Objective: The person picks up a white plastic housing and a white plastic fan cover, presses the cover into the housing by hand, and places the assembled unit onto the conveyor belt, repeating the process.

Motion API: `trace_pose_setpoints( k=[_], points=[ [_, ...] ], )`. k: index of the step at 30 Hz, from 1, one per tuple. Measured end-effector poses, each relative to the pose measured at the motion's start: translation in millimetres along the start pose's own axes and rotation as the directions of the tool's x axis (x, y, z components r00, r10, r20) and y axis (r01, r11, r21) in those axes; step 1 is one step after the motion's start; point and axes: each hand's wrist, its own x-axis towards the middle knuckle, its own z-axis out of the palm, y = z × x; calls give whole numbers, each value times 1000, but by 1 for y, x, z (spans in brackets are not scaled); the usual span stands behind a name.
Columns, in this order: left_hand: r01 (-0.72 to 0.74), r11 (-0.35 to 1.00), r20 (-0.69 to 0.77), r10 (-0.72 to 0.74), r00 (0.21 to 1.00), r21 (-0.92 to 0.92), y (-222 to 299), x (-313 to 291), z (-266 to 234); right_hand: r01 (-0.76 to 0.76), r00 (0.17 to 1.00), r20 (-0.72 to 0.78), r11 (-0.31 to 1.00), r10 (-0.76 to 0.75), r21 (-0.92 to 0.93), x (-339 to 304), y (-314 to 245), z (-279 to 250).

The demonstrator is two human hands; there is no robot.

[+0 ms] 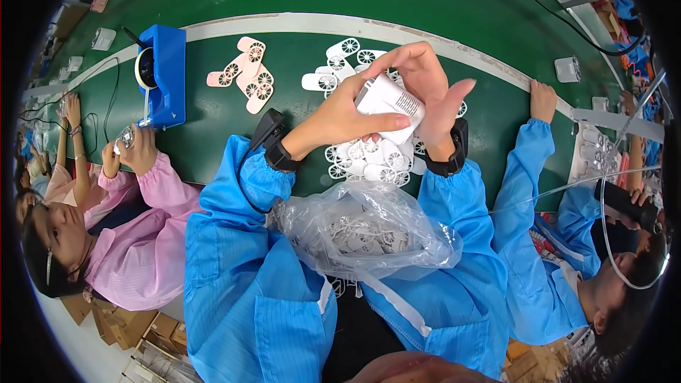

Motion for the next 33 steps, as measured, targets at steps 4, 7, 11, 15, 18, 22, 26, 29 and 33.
trace_pose_setpoints(
  k=[4, 7, 11, 15, 18, 22, 26, 29, 33],
  points=[
    [-46, 999, 5, 46, 999, 22, 2, -1, -4, -45, 999, -19, 978, 50, 204, 1, -4, 2],
    [-34, 999, 54, 33, 998, 16, 1, -3, -9, -50, 996, -70, 987, 61, 156, 0, -6, 5],
    [-48, 999, 70, 46, 996, 17, -3, -2, -10, -9, 998, -68, 995, 16, 102, -3, -4, 2],
    [-15, 999, 93, 12, 996, 31, -3, -2, -8, 20, 999, -48, 999, -22, -39, -6, -11, 3],
    [-43, 998, 62, 39, 997, 51, -1, -3, -6, 80, 991, -114, 996, -76, 30, -7, -1, 8],
    [-64, 995, 41, 61, 997, 73, -1, -3, -2, 62, 991, -129, 991, -47, 115, -7, -3, 8],
    [-83, 996, 22, 82, 996, 33, 8, -5, 3, 37, 995, -93, 991, -25, 131, -2, 2, 5],
    [-51, 998, 32, 51, 998, 22, -2, -4, -6, -6, 996, -86, 988, 19, 152, 0, -7, 4],
    [-78, 996, 45, 80, 996, -48, -8, -2, -14, -33, 980, -178, 951, 92, 308, -1, -8, 7]
  ],
)
